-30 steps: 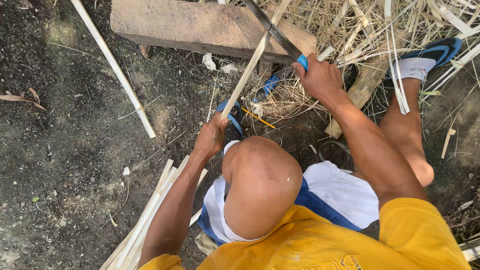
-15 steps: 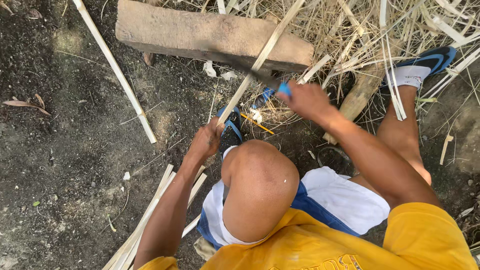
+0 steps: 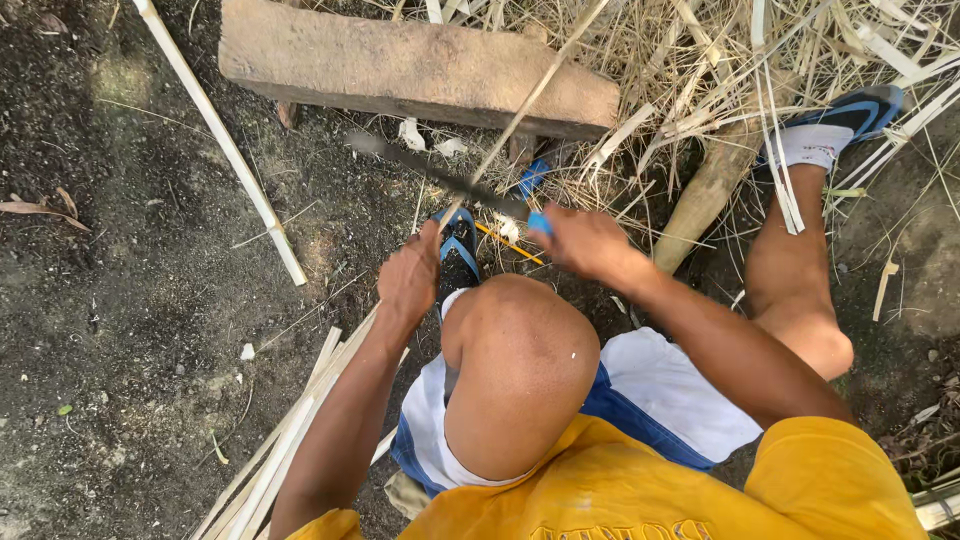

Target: The person sits on the ground and uses a machete to split long bamboo poles into thin strips. The bamboo is held against a wooden block, and the machete is used to shave and split the material into usable pieces.

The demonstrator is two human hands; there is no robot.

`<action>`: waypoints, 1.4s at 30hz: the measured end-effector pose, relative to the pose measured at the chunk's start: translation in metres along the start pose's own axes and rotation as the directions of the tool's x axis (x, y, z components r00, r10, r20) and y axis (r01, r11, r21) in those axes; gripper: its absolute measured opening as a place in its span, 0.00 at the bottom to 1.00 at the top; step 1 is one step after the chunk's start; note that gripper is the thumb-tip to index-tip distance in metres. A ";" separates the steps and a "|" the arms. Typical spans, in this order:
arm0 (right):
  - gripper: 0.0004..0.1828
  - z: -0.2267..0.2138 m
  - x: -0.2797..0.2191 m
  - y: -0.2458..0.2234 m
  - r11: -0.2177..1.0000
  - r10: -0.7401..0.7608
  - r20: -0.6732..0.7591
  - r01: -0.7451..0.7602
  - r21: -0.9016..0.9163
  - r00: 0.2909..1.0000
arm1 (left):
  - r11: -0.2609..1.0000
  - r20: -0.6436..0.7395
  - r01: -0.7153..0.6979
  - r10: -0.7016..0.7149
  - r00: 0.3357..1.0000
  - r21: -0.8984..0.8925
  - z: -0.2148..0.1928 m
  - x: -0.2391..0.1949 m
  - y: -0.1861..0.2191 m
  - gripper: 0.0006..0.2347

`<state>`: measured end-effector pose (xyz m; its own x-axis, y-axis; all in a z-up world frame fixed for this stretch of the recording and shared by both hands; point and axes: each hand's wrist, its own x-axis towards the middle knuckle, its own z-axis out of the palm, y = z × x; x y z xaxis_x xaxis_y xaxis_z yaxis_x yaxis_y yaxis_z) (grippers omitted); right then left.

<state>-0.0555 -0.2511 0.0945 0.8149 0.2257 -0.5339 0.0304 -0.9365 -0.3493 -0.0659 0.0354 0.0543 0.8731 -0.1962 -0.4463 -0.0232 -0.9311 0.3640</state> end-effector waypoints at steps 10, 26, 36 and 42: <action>0.23 -0.036 0.002 0.027 0.993 0.094 -0.031 -0.096 -0.068 0.995 | 0.999 0.020 -0.012 0.013 1.000 -0.046 -0.002 -0.021 -0.011 0.06; 0.33 -0.087 0.037 0.124 0.765 0.616 -0.291 -0.470 0.440 0.732 | 0.991 -0.073 -0.057 0.048 0.996 -0.119 0.015 -0.055 -0.067 0.05; 0.27 -0.007 0.008 0.018 0.970 0.242 -0.139 -0.242 0.019 0.960 | 0.993 -0.018 -0.026 0.024 1.000 -0.115 -0.001 0.009 0.001 0.16; 0.28 -0.004 -0.003 -0.010 0.997 0.026 -0.074 -0.031 -0.065 0.997 | 0.989 -0.104 -0.100 0.089 0.991 -0.111 0.015 0.001 -0.009 0.12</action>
<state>-0.0558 -0.2431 0.1022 0.8561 0.1809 -0.4842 0.0430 -0.9584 -0.2821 -0.0721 0.0392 0.0387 0.9135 -0.2452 -0.3246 -0.0567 -0.8669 0.4952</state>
